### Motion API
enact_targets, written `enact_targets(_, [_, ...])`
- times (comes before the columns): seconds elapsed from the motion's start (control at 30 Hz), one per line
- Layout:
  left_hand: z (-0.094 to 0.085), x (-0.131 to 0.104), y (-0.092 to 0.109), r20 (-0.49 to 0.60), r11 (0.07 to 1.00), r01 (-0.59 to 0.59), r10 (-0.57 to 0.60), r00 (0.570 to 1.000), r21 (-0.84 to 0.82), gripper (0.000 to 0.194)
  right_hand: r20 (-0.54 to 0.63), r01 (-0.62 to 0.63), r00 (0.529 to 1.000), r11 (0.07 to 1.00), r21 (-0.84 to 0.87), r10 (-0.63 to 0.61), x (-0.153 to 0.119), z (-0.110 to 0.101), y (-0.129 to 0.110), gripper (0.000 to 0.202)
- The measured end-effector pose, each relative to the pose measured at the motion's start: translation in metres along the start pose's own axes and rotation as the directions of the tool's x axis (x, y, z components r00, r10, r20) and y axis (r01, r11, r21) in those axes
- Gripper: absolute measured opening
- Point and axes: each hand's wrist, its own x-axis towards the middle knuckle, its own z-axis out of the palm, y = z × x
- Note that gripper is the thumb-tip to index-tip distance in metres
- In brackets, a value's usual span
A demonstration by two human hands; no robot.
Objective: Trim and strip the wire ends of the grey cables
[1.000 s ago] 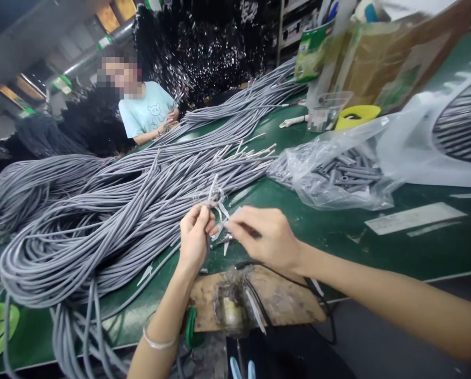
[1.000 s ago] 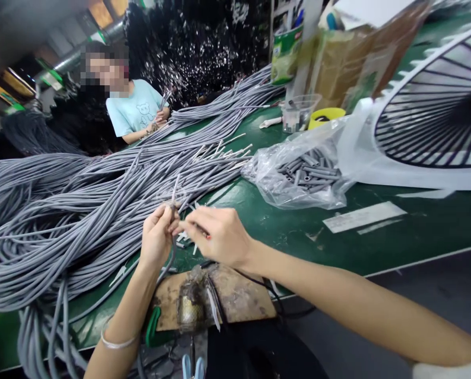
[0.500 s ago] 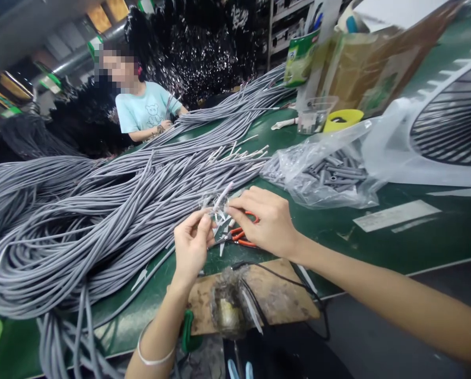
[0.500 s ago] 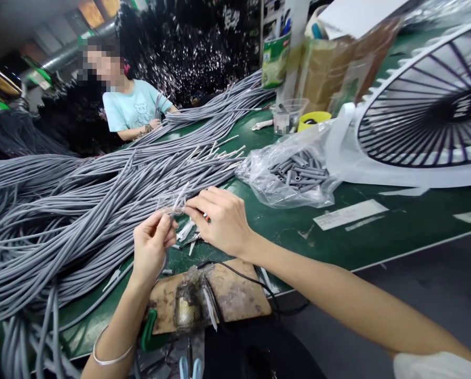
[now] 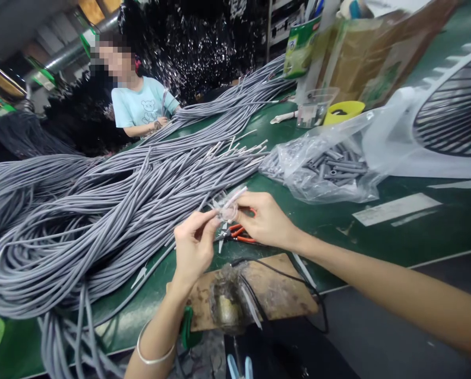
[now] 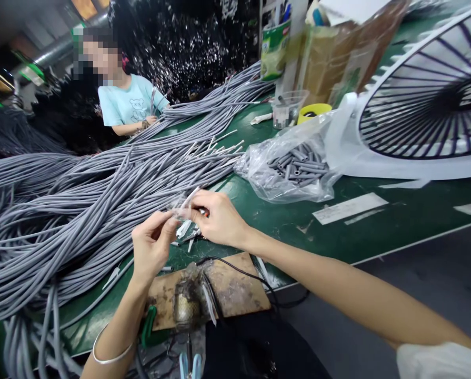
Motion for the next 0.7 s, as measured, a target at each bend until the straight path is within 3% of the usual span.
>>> enact_targets(0.07, [0.001, 0.001, 0.0, 0.02, 0.998, 0.017, -0.015, 1.0, -0.057, 0.017, 0.088, -0.156, 0.986, 0.96, 0.231, 0.139, 0.001, 0.002, 0.0, 0.041])
enact_targets(0.17, [0.003, 0.002, 0.001, -0.013, 0.994, 0.062, -0.063, 0.998, -0.089, 0.017, 0.127, -0.249, 0.968, 0.897, 0.364, 0.217, 0.002, 0.002, -0.004, 0.046])
enact_targets(0.43, [0.005, 0.006, 0.007, -0.168, 0.985, 0.147, -0.16, 0.973, -0.089, 0.012, -0.007, -0.084, 0.996, 0.944, 0.318, 0.091, -0.001, -0.006, -0.016, 0.036])
enact_targets(0.7, [0.0, 0.0, 0.008, -0.217, 0.989, 0.089, -0.113, 0.97, -0.117, 0.009, -0.067, -0.082, 0.99, 0.907, 0.414, 0.12, 0.004, -0.004, -0.019, 0.033])
